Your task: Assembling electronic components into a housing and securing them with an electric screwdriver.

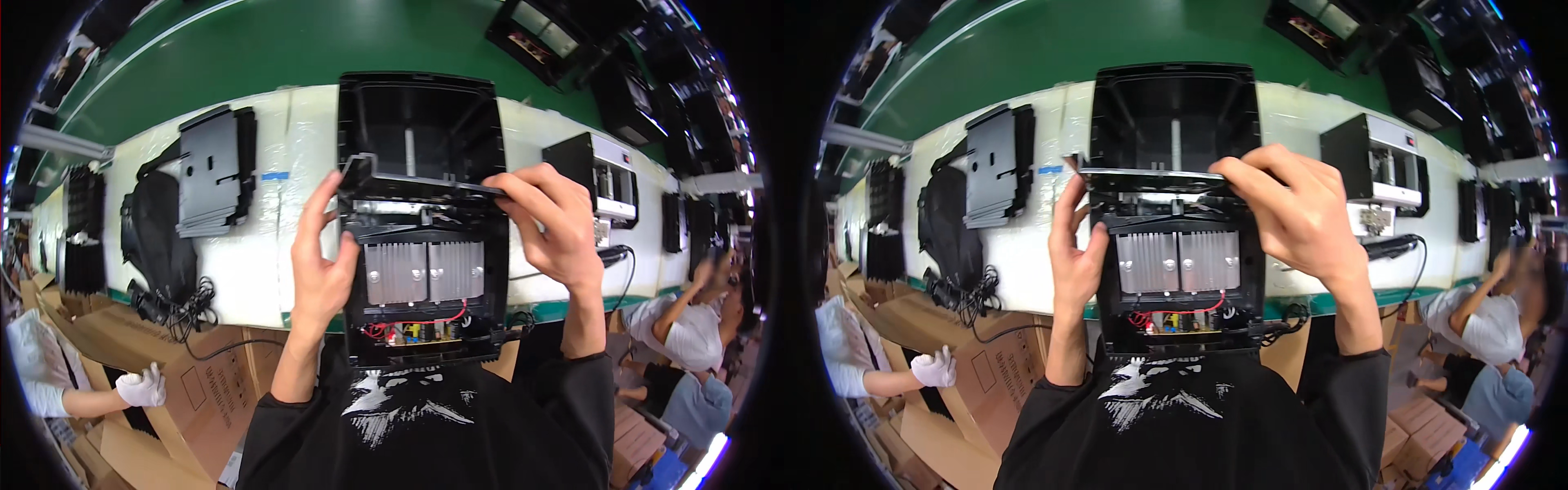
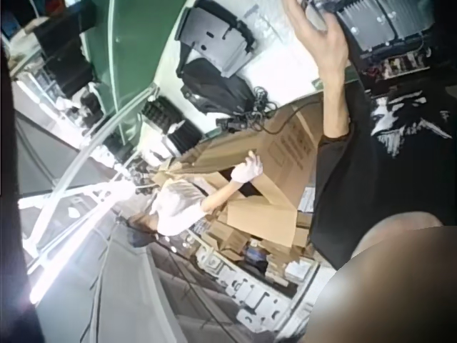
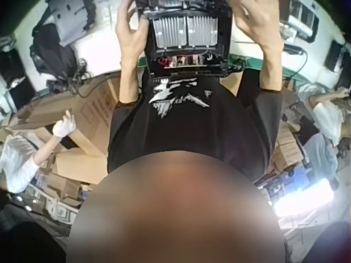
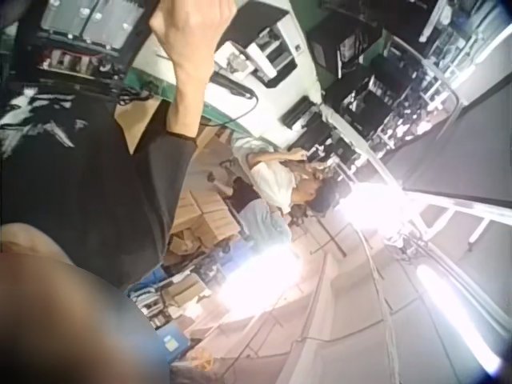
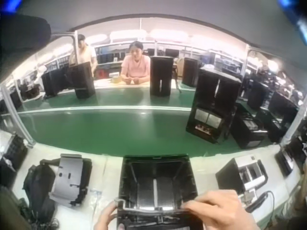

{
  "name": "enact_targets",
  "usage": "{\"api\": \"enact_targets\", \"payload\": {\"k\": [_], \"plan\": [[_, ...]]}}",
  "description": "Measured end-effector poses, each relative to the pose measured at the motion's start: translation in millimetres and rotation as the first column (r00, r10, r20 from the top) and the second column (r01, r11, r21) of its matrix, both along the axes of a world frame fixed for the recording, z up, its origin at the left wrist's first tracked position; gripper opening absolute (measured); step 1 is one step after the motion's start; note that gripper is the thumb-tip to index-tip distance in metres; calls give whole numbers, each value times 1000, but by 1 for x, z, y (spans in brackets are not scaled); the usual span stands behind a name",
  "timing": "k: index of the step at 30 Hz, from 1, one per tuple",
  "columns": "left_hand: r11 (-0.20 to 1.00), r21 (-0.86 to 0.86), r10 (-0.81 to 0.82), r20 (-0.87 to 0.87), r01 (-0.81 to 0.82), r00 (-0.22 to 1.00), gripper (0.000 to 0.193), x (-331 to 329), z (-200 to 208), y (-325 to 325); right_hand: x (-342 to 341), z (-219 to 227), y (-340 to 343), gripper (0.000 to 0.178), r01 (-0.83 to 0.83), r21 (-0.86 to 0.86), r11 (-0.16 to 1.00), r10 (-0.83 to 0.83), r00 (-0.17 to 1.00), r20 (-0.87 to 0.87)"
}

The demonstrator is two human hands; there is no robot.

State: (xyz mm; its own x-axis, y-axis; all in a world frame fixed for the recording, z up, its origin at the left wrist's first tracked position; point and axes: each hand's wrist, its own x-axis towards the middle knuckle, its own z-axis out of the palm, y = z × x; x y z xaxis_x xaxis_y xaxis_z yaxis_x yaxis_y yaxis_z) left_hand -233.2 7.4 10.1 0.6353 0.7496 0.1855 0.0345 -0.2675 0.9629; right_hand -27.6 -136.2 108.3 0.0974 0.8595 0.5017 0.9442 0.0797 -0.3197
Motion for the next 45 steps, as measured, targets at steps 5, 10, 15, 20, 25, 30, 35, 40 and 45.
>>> {"api": "enact_targets", "payload": {"k": [5, 10, 15, 20, 25, 30, 35, 40, 45], "plan": [[1000, 17, 20, 11, -20, 1000, 55, -3, -6, 0, 1, 0, 2, 31, -37, -39, 999, 37, 999, -3], [999, 46, 20, -11, -19, 1000, 53, -4, -2, 3, -3, 1, 4, 32, -23, -50, 998, 25, 999, 35], [996, 88, 11, -18, -10, 1000, 52, -3, -2, 5, -5, 1, 3, 33, -4, -79, 997, 10, 997, 79], [995, 103, 10, -46, -5, 999, 52, -5, -1, 5, -6, 1, 4, 33, -17, -78, 997, 24, 996, 90], [989, 145, 22, -29, -18, 999, 58, -1, 5, -1, -12, 6, 4, 33, 19, -98, 995, -1, 985, 172], [982, 175, -51, -110, 70, 993, 65, -5, 1, 3, -15, -9, 14, 31, -5, -157, 988, 40, 975, 220], [1000, 1, -9, -55, 9, 998, 65, -4, 5, -1, -14, -33, 17, 25, -17, -118, 993, 33, 991, 130], [999, 44, 2, -32, 0, 999, 63, -4, 3, -1, -7, -55, 17, 19, 38, -283, 958, 0, 991, 132], [1000, 26, -4, -21, 4, 1000, 61, 1, -1, -2, 1, -48, 13, 21, 22, -453, 891, -120, 975, -189]]}}
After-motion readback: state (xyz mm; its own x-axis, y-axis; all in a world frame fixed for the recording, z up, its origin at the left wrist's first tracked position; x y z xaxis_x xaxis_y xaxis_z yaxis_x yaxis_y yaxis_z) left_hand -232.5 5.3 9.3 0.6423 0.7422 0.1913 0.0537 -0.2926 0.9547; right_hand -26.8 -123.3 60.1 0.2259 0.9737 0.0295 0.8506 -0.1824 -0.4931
